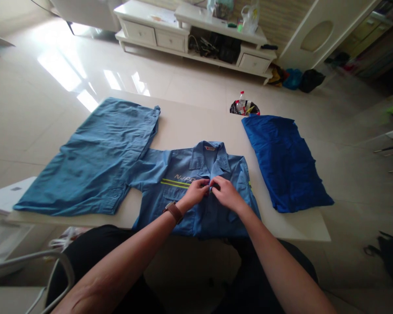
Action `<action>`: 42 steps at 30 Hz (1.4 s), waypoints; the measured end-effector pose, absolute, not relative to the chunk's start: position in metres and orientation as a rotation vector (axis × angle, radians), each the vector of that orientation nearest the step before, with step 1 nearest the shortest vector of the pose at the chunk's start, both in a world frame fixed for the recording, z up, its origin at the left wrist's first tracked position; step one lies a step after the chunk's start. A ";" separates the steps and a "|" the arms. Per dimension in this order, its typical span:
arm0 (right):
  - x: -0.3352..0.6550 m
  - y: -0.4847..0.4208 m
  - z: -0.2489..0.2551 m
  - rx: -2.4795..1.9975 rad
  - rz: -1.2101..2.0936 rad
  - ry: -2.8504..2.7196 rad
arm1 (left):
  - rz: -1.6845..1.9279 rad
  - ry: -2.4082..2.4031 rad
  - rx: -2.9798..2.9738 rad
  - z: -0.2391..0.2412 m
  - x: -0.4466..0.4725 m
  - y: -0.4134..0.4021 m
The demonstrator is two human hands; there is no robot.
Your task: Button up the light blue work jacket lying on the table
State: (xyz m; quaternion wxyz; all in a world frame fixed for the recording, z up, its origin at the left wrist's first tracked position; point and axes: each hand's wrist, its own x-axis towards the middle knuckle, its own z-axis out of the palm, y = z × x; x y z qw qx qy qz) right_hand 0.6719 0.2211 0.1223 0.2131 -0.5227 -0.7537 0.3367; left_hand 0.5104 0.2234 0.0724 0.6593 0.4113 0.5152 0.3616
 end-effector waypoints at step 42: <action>0.665 0.222 0.121 -1.455 1.050 -1.727 | 1.019 1.173 0.906 0.110 0.498 0.214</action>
